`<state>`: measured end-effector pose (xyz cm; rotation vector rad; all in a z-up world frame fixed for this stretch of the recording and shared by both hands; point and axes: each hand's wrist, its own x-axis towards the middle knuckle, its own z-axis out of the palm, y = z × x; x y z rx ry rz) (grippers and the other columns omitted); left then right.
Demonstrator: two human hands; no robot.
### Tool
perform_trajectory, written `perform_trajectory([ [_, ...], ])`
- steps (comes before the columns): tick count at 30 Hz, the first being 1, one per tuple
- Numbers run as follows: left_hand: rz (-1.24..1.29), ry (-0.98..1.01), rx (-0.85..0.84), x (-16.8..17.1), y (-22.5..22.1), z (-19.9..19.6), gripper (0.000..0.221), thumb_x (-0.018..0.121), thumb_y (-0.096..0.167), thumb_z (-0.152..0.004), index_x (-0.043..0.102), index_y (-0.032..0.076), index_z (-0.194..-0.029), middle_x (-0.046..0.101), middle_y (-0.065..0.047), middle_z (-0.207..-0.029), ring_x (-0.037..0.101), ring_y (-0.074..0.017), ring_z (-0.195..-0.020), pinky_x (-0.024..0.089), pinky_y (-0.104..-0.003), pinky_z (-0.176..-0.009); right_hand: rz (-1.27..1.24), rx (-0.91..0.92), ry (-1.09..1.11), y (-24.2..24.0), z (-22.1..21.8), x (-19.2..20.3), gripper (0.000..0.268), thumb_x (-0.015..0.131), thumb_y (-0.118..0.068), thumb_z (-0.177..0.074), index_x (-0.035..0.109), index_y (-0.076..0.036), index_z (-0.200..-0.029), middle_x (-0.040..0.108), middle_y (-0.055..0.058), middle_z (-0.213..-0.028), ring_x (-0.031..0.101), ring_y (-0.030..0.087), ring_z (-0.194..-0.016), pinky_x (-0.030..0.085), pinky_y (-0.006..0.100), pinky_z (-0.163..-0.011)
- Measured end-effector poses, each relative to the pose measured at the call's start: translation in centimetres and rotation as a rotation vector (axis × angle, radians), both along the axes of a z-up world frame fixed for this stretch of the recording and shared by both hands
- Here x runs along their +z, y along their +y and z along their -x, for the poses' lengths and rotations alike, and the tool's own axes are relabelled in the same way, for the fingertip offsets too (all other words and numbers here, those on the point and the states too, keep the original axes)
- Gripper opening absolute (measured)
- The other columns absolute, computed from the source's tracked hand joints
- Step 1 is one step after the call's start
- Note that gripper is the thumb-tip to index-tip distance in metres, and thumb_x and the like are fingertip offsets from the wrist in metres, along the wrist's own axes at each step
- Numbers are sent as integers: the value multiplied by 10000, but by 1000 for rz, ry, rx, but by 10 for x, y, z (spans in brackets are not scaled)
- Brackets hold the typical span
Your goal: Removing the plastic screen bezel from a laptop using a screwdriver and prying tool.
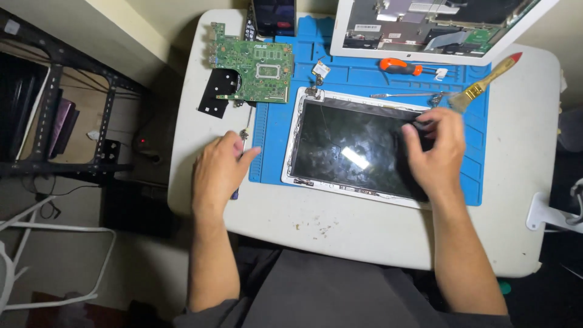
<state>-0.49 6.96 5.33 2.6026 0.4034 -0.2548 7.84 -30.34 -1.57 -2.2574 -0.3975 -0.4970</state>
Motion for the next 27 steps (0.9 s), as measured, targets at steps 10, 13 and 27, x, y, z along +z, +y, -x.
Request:
perform_trajectory([
  [10,-112,331,30,-6,14,44,271,646,342,-982,714,93,-1063,766,-108,-1027,728,-356,-1024,572,-519,-841,392,287,299,59,34,18,747,705,-546,-880,531,-51,-1411,463,209,-1521,347,473,-1436,203,630,-1197],
  [13,-68,300,12,19,23,58,274,613,329,-989,695,85,-1083,775,-148,-1058,734,-368,-1043,581,-520,-852,582,371,351,56,34,9,1071,621,-803,-761,377,-142,-1568,271,154,-1669,167,480,-1521,47,679,-1214],
  [27,664,-959,-178,46,0,-45,314,537,224,-1157,558,-27,-969,581,-155,-822,611,-232,-630,452,-323,-577,801,504,205,55,34,5,1169,432,-893,-817,110,-138,-1650,88,148,-1706,21,502,-1522,-4,767,-1125],
])
